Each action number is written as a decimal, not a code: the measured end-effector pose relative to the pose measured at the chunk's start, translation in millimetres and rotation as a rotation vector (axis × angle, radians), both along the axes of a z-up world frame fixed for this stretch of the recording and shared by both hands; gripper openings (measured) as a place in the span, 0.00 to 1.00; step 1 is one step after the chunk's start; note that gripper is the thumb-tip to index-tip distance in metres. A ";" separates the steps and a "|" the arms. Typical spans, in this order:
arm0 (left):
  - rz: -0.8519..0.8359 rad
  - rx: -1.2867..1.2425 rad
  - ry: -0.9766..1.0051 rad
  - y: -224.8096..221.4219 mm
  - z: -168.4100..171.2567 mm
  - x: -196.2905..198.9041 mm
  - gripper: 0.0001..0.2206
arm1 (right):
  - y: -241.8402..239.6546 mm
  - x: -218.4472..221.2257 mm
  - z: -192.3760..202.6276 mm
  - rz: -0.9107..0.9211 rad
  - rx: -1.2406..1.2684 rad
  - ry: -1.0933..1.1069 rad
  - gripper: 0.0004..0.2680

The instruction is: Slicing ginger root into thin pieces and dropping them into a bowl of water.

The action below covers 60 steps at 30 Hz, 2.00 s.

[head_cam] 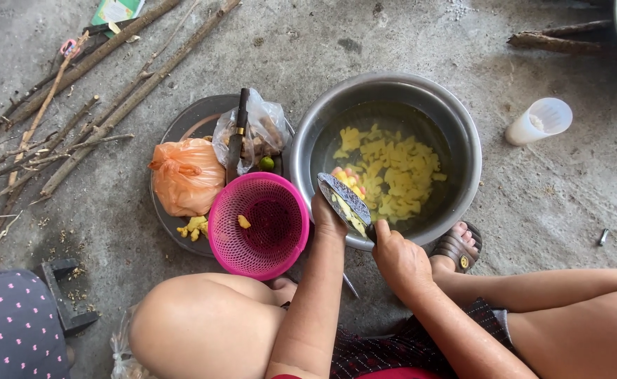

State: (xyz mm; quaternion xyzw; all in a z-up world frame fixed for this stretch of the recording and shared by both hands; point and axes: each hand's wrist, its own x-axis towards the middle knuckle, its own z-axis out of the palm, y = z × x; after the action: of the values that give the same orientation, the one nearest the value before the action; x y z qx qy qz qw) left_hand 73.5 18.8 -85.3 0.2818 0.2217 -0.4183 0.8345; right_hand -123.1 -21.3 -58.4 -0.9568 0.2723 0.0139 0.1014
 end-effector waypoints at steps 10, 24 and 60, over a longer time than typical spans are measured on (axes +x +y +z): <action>0.049 0.202 -0.097 -6.6 -14.8 -25.6 0.16 | -25.4 6.9 -26.6 -0.069 0.021 0.113 0.15; 0.027 0.408 -0.010 -5.6 -56.8 -21.4 0.18 | -52.9 24.6 -33.9 -0.217 0.492 0.219 0.12; -0.124 0.234 0.007 -31.3 11.3 16.1 0.19 | -9.9 0.6 -15.1 -0.043 -0.143 0.006 0.14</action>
State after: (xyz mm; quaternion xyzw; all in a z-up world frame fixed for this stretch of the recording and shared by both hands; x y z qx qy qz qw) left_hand 89.7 -12.6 -74.0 0.3888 0.2539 -0.4416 0.7677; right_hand -122.5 -31.3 -73.5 -0.9554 0.2934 -0.0047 0.0324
